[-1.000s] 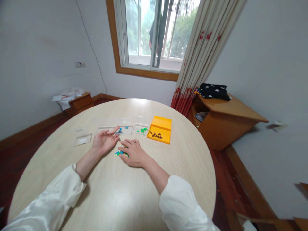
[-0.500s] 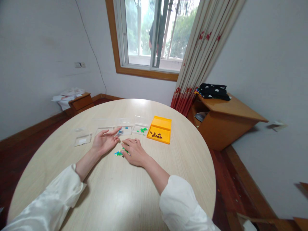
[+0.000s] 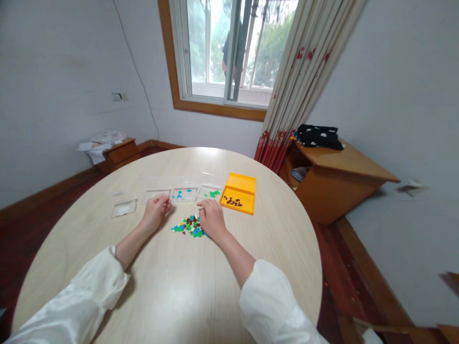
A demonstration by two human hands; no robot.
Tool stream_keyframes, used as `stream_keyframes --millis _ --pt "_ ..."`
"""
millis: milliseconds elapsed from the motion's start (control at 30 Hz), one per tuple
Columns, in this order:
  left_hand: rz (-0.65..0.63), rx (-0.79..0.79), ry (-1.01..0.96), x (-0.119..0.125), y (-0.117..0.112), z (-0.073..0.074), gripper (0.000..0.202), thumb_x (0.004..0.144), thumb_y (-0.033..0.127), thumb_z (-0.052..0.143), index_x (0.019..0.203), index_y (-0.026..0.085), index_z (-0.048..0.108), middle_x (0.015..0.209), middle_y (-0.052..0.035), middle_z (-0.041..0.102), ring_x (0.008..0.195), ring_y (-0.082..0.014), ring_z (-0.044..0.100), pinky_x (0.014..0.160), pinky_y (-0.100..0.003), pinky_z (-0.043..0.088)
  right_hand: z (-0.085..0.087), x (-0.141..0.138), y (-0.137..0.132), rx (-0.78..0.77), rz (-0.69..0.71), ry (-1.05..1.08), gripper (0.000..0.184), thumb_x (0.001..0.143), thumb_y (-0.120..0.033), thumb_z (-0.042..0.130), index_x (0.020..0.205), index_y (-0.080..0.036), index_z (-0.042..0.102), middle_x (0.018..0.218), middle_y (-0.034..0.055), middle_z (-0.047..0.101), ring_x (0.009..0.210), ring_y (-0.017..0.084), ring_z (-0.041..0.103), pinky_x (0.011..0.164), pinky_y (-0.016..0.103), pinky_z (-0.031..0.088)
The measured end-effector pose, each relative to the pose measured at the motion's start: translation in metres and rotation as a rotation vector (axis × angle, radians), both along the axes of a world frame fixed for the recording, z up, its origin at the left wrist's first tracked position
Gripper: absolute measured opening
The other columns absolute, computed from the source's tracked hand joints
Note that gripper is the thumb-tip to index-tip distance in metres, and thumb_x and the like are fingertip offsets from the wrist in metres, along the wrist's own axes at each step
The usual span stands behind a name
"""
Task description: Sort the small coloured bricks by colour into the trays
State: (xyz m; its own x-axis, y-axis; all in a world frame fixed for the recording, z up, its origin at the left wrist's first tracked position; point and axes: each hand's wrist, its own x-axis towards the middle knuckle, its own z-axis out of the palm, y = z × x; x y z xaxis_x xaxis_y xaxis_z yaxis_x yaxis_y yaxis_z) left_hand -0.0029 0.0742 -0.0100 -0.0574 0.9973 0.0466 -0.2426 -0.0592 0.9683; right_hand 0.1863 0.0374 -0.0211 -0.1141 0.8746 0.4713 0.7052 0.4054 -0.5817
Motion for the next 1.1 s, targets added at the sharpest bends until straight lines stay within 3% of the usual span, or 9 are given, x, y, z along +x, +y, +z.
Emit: stream_keyframes --millis 100,233,367,500,667,833,933,1100 --pt "-0.017 0.095 0.263 0.001 -0.004 -0.002 0.026 0.069 0.027 0.063 0.048 0.017 0.052 0.041 0.0050 0.039 0.042 -0.0084 0.034 0.045 -0.022 0.027 -0.003 0.002 0.004 -0.070 0.043 0.077 0.026 0.073 -0.002 0.046 0.083 -0.013 0.067 0.084 0.0081 0.065 0.086 0.019 0.056 0.082 0.034 0.043" --pt "-0.075 0.235 0.432 0.006 -0.008 -0.004 0.004 0.065 0.020 0.064 0.064 0.018 0.067 0.060 -0.0008 0.056 0.057 -0.0137 0.044 0.060 -0.026 0.036 -0.010 0.003 0.008 -0.117 0.180 0.048 0.028 0.069 -0.002 0.052 0.086 -0.016 0.069 0.088 0.0050 0.065 0.087 0.018 0.056 0.085 0.035 0.043" --pt "-0.157 0.382 0.634 0.009 -0.009 -0.010 0.022 0.064 0.015 0.061 0.082 0.021 0.072 0.079 -0.0050 0.056 0.077 -0.0204 0.048 0.081 -0.034 0.038 -0.013 0.004 0.008 -0.096 0.151 -0.027 0.036 0.075 -0.003 0.047 0.101 -0.016 0.066 0.096 0.0072 0.062 0.097 0.019 0.051 0.091 0.037 0.040" --pt "-0.204 0.438 0.779 0.010 -0.011 -0.014 0.031 0.066 0.016 0.059 0.094 0.024 0.071 0.082 -0.0055 0.049 0.086 -0.0248 0.045 0.092 -0.042 0.032 -0.012 0.001 0.006 -0.080 0.120 -0.115 0.038 0.083 -0.009 0.042 0.114 -0.020 0.062 0.107 0.0082 0.057 0.103 0.021 0.046 0.094 0.041 0.037" --pt "-0.223 0.468 0.855 0.011 -0.015 -0.012 0.031 0.069 0.019 0.060 0.098 0.025 0.069 0.081 -0.0054 0.047 0.085 -0.0251 0.044 0.092 -0.042 0.030 -0.010 0.001 0.008 -0.106 0.113 -0.068 0.037 0.082 -0.007 0.040 0.107 -0.019 0.065 0.102 0.0077 0.060 0.101 0.020 0.049 0.092 0.040 0.039" --pt "-0.259 0.462 0.786 0.010 -0.015 -0.010 0.015 0.070 0.022 0.056 0.078 0.022 0.069 0.079 -0.0065 0.052 0.085 -0.0249 0.046 0.086 -0.039 0.034 -0.003 0.008 0.010 -0.232 0.211 0.102 0.032 0.070 0.001 0.044 0.078 -0.017 0.070 0.083 0.0039 0.066 0.084 0.016 0.058 0.085 0.033 0.045" --pt "-0.269 0.420 0.704 0.009 -0.014 -0.010 0.009 0.067 0.022 0.057 0.066 0.022 0.066 0.072 -0.0053 0.054 0.080 -0.0239 0.047 0.082 -0.038 0.035 0.002 0.013 0.008 -0.282 0.308 0.130 0.033 0.066 0.001 0.048 0.080 -0.017 0.071 0.086 0.0033 0.066 0.084 0.014 0.060 0.084 0.030 0.047" --pt "-0.317 0.416 0.759 0.008 -0.013 -0.007 0.013 0.064 0.018 0.052 0.057 0.021 0.063 0.062 -0.0032 0.056 0.069 -0.0204 0.047 0.073 -0.033 0.036 0.010 0.018 0.004 -0.327 0.383 0.142 0.031 0.066 -0.001 0.055 0.086 -0.017 0.071 0.090 0.0033 0.065 0.085 0.014 0.061 0.084 0.029 0.047"
